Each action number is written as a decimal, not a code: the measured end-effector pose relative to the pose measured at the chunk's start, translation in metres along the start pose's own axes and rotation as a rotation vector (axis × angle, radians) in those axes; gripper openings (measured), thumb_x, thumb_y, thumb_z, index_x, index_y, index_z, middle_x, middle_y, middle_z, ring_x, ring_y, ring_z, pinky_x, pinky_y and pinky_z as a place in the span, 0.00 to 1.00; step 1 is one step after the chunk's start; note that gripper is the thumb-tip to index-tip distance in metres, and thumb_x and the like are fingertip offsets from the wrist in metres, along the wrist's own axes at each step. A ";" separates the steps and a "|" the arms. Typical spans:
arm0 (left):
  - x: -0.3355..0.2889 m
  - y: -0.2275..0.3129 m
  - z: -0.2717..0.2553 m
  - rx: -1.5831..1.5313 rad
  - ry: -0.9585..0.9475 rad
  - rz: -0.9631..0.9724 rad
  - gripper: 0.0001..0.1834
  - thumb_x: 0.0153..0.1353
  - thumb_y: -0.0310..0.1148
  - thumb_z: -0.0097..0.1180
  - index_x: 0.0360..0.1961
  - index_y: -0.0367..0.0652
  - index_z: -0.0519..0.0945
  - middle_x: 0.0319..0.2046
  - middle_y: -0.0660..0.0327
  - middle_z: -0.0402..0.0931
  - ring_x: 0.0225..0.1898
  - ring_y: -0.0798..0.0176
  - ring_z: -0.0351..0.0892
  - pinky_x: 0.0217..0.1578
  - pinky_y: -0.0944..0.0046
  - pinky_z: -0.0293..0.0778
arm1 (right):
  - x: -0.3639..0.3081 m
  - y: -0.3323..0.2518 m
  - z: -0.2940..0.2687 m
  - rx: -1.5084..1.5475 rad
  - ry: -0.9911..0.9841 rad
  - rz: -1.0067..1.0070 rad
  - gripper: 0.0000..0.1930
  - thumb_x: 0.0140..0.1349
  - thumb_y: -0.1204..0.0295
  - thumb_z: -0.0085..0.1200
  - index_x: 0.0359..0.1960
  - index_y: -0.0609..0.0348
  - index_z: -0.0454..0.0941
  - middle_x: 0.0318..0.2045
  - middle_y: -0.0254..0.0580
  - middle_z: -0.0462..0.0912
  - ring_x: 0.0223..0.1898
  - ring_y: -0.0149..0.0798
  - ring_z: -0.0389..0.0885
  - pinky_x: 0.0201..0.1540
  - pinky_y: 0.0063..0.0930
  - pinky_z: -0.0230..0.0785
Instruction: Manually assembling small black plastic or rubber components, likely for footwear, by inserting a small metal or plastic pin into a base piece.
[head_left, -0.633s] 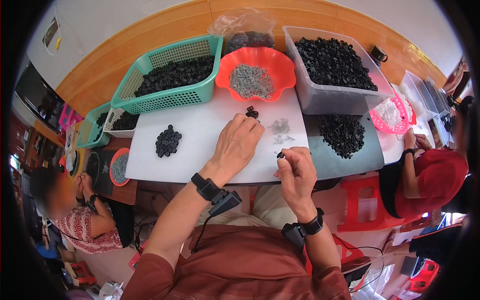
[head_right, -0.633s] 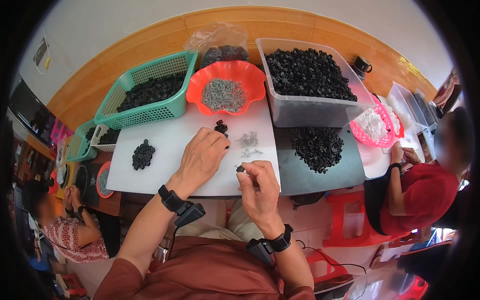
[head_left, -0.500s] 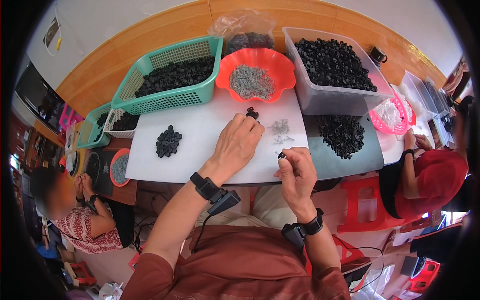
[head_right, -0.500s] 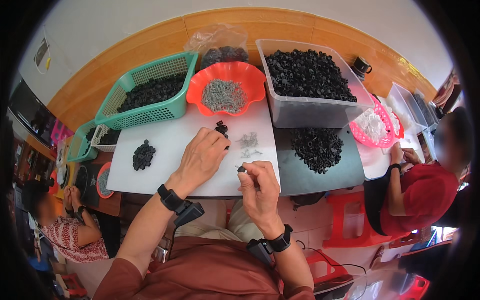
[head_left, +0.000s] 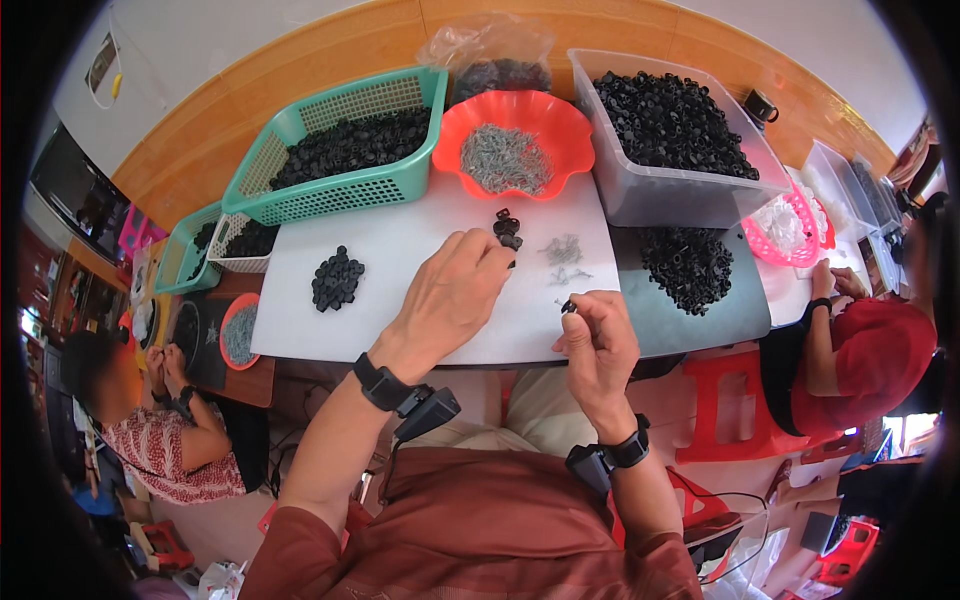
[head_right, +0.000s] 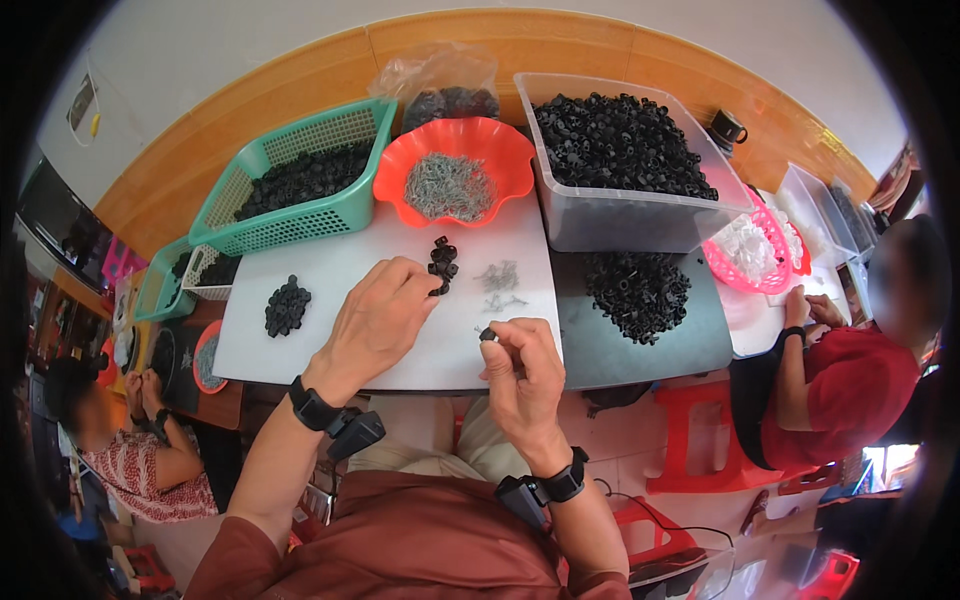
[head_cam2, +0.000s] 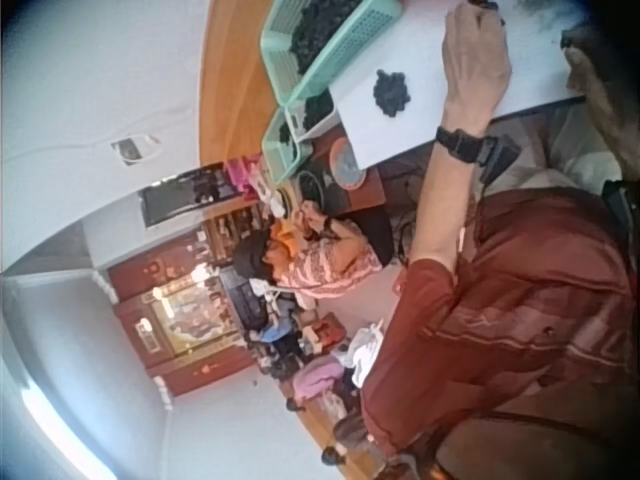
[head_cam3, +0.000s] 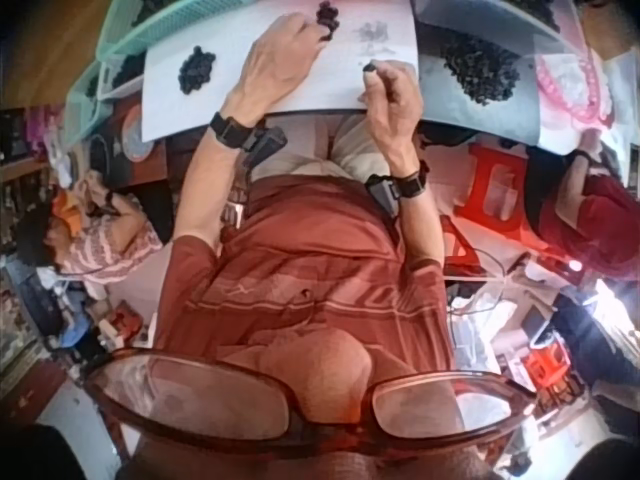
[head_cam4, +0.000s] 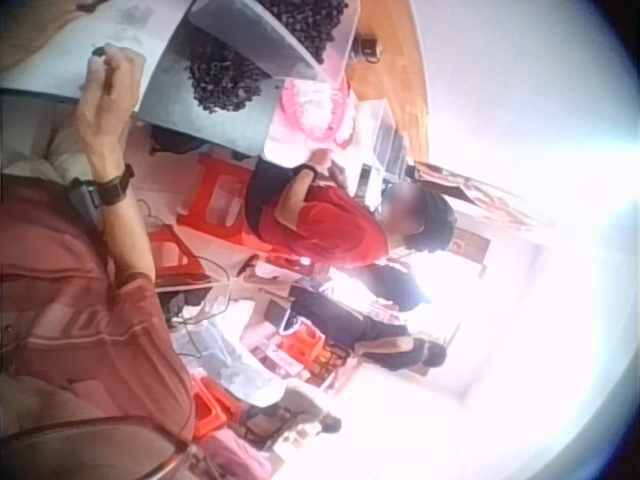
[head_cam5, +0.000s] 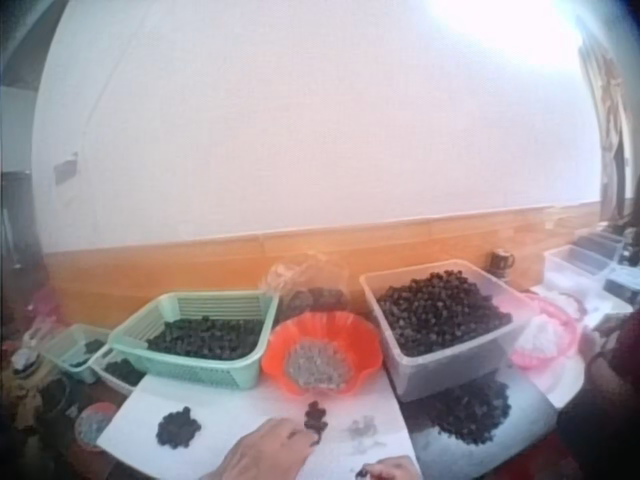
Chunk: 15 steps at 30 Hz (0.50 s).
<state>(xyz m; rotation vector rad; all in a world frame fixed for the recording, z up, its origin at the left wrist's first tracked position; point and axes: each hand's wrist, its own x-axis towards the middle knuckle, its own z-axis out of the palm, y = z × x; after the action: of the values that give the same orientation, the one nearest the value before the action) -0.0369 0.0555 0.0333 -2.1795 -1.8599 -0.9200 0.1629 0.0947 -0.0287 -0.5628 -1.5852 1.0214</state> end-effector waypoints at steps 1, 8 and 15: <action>-0.005 -0.003 -0.002 0.000 -0.011 -0.020 0.12 0.57 0.23 0.66 0.43 0.39 0.82 0.41 0.56 0.78 0.45 0.49 0.79 0.44 0.53 0.78 | 0.001 0.000 0.000 0.002 -0.002 0.003 0.08 0.69 0.80 0.58 0.48 0.67 0.79 0.43 0.41 0.75 0.30 0.26 0.77 0.27 0.19 0.78; -0.024 -0.022 0.000 -0.038 -0.091 -0.122 0.09 0.61 0.28 0.63 0.43 0.40 0.83 0.42 0.56 0.80 0.44 0.48 0.79 0.46 0.52 0.77 | 0.001 0.003 0.000 -0.014 0.001 0.000 0.08 0.68 0.81 0.59 0.48 0.68 0.79 0.43 0.42 0.76 0.30 0.26 0.78 0.27 0.19 0.78; -0.025 -0.028 0.003 -0.096 -0.097 -0.140 0.09 0.62 0.28 0.62 0.43 0.40 0.83 0.44 0.54 0.82 0.45 0.48 0.80 0.47 0.53 0.77 | 0.001 0.001 0.002 -0.005 0.002 0.005 0.08 0.69 0.80 0.59 0.48 0.67 0.80 0.43 0.41 0.76 0.31 0.25 0.78 0.27 0.18 0.79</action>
<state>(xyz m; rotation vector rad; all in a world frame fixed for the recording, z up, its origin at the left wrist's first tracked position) -0.0632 0.0425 0.0098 -2.2086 -2.0771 -0.9639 0.1608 0.0950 -0.0287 -0.5711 -1.5858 1.0206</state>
